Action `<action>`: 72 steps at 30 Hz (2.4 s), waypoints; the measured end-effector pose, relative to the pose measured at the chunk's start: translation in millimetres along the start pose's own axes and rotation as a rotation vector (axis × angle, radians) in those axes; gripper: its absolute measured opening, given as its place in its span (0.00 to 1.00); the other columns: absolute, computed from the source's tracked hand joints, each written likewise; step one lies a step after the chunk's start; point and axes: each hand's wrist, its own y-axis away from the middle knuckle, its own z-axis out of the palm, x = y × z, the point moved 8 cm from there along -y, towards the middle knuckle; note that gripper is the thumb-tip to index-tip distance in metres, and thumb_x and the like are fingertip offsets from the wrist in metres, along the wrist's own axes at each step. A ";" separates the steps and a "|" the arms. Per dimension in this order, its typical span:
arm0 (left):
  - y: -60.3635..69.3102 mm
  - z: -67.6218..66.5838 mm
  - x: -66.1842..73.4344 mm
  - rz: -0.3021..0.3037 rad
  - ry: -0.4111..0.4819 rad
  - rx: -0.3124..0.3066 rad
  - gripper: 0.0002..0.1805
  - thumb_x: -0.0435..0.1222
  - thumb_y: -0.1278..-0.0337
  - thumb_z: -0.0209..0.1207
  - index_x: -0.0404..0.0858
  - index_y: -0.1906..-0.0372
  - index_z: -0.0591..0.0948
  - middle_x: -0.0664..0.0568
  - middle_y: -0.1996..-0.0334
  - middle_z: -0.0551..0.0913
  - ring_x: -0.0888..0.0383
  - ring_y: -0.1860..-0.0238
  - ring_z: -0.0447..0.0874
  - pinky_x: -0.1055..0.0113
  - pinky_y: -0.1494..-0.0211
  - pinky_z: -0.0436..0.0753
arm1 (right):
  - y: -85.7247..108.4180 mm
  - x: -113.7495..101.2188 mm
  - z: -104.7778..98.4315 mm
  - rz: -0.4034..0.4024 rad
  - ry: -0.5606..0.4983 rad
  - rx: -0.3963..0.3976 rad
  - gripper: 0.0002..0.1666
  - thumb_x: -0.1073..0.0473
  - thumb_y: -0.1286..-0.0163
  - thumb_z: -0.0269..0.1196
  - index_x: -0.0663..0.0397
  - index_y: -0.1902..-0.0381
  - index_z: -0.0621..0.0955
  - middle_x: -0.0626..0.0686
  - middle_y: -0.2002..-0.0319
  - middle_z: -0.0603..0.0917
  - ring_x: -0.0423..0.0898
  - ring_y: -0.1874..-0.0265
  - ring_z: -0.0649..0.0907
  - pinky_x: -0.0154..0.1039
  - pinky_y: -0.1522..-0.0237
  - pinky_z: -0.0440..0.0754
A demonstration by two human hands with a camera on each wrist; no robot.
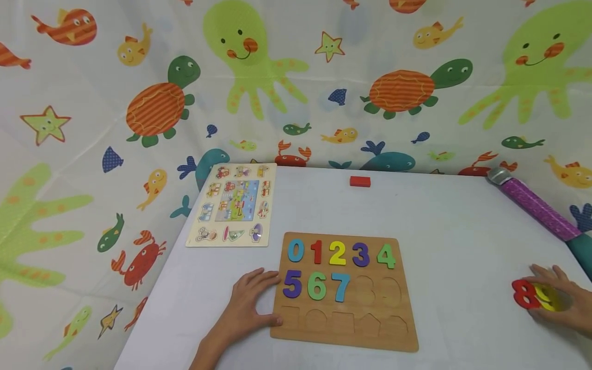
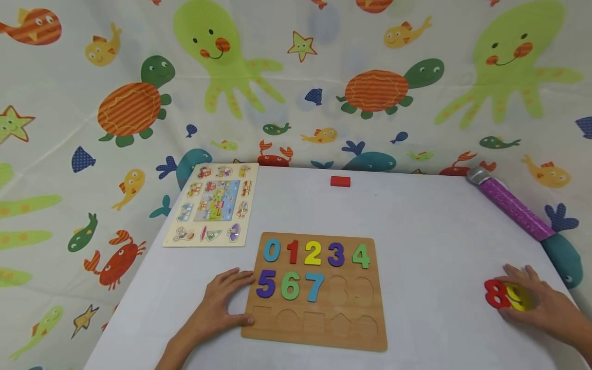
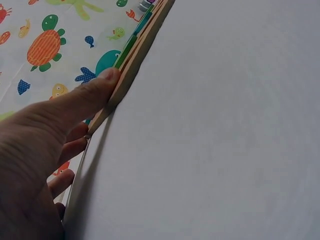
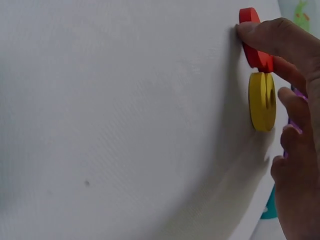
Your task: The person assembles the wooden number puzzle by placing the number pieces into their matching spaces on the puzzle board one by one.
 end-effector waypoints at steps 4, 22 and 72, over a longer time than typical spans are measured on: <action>-0.7 -0.3 0.5 0.003 -0.011 -0.004 0.49 0.66 0.68 0.72 0.52 0.34 0.76 0.65 0.33 0.70 0.53 0.27 0.54 0.43 0.29 0.48 | -0.7 -2.4 0.6 0.040 -0.035 0.000 0.48 0.45 0.45 0.74 0.71 0.39 0.67 0.78 0.29 0.46 0.67 0.31 0.24 0.76 0.48 0.23; -0.8 -0.2 -0.4 0.003 -0.015 -0.005 0.48 0.66 0.67 0.72 0.52 0.33 0.76 0.64 0.32 0.71 0.53 0.27 0.54 0.43 0.29 0.49 | -32.3 -75.1 -0.9 0.015 -0.292 0.106 0.47 0.51 0.37 0.72 0.64 0.28 0.64 0.75 0.29 0.54 0.78 0.34 0.55 0.82 0.50 0.56; 0.1 1.1 -1.0 -0.001 -0.015 0.005 0.47 0.64 0.67 0.73 0.52 0.34 0.76 0.64 0.33 0.71 0.52 0.27 0.54 0.43 0.29 0.49 | -41.4 -312.5 92.5 -0.649 -0.325 0.201 0.46 0.45 0.55 0.81 0.52 0.38 0.79 0.61 0.34 0.73 0.74 0.39 0.70 0.69 0.47 0.72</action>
